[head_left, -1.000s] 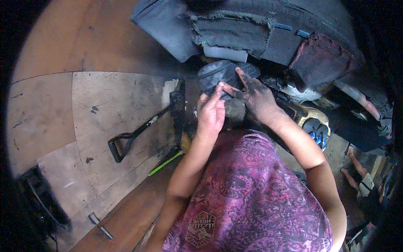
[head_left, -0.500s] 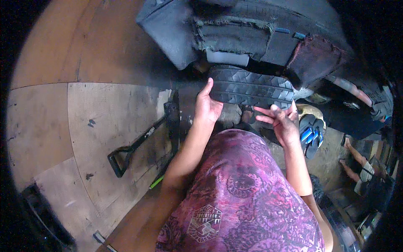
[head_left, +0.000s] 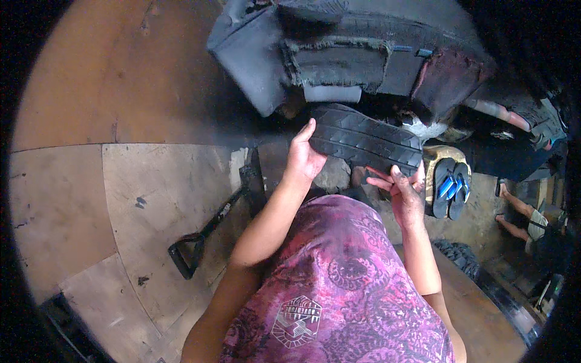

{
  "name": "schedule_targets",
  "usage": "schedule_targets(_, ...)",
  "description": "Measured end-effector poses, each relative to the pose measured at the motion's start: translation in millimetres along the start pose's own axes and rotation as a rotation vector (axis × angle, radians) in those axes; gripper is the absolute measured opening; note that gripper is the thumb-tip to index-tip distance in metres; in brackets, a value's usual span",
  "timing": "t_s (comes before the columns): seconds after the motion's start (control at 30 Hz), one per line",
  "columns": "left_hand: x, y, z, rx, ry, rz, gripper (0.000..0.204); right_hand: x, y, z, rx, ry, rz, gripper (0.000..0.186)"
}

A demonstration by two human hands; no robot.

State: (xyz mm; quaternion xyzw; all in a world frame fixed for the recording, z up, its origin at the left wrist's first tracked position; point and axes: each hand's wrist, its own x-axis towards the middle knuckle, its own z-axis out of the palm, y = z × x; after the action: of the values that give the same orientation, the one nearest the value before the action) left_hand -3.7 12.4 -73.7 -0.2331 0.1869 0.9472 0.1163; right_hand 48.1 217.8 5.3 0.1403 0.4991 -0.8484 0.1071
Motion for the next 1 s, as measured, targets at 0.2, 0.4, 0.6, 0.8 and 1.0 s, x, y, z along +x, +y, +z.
schedule_targets(0.2, -5, 4, -2, 0.047, -0.01, 0.033, 0.027, -7, 10, -10, 0.036, 0.006, -0.016, 0.055)
schedule_targets(0.4, -10, 3, 7, 0.099, -0.008, 0.028, 0.023, -15, 28, -37, 0.039, -0.012, -0.049, 0.055)
schedule_targets(0.6, -15, 7, 17, 0.223, -0.053, 0.034, 0.025, -20, 65, -63, 0.138, 0.01, 0.03, 0.059)
schedule_targets(0.8, -4, 4, 20, 0.45, -0.166, 0.05, 0.031, -17, 119, -87, 0.384, -0.047, 0.139, 0.047)
schedule_targets(1.0, -16, 3, 16, 0.545, -0.079, 0.063, 0.032, 4, 123, -93, 0.564, 0.023, 0.231, 0.038)
